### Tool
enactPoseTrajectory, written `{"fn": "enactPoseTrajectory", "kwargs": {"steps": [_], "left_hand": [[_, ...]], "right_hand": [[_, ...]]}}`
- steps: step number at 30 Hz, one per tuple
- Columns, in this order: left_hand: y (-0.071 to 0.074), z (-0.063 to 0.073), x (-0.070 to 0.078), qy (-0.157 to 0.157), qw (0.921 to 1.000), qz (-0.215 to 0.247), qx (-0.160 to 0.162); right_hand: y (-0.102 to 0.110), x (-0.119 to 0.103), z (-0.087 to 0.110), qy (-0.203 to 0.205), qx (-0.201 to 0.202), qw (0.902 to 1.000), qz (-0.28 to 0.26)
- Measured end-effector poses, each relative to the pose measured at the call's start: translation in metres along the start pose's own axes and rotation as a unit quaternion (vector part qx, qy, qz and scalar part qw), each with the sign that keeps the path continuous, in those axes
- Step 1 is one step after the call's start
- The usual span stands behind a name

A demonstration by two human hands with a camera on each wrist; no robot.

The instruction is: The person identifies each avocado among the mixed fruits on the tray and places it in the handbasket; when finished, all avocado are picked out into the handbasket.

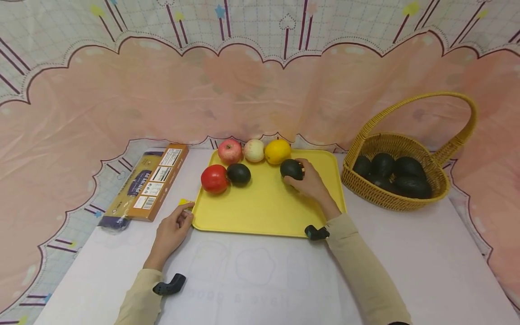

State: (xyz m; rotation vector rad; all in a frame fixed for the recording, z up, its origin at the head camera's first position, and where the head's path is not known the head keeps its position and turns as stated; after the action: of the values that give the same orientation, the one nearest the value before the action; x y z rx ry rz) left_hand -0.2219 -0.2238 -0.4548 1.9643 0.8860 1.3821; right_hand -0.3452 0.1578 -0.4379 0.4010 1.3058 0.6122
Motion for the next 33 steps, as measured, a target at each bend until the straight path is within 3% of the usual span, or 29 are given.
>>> {"fn": "enactPoseTrajectory", "kwargs": {"steps": [19, 29, 33], "left_hand": [[0.001, 0.001, 0.002, 0.018, 0.9997, -0.001, -0.016], [0.001, 0.000, 0.002, 0.017, 0.9998, -0.001, -0.013], [-0.001, 0.000, 0.001, 0.017, 0.9998, 0.000, -0.013]], "right_hand": [[0.043, -0.006, 0.047, 0.071, 0.025, 0.9944, -0.075], [0.077, -0.008, 0.068, 0.099, 0.079, 0.9876, -0.092], [0.091, 0.000, 0.075, 0.089, 0.111, 0.9855, -0.092]]}}
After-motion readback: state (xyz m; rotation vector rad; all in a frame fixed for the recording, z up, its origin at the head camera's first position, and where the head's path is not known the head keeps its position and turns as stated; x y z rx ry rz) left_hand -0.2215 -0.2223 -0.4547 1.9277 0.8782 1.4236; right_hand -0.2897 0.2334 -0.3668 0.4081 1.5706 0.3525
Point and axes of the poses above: each hand's wrist, its own z-axis away from the middle knuckle, its own y-axis out of the back of the hand, x = y × z, the point moved 9 cm from there along -z, towards the middle knuckle, and after that the axes turned 10 degrees about -y, right-handed, at the moved point
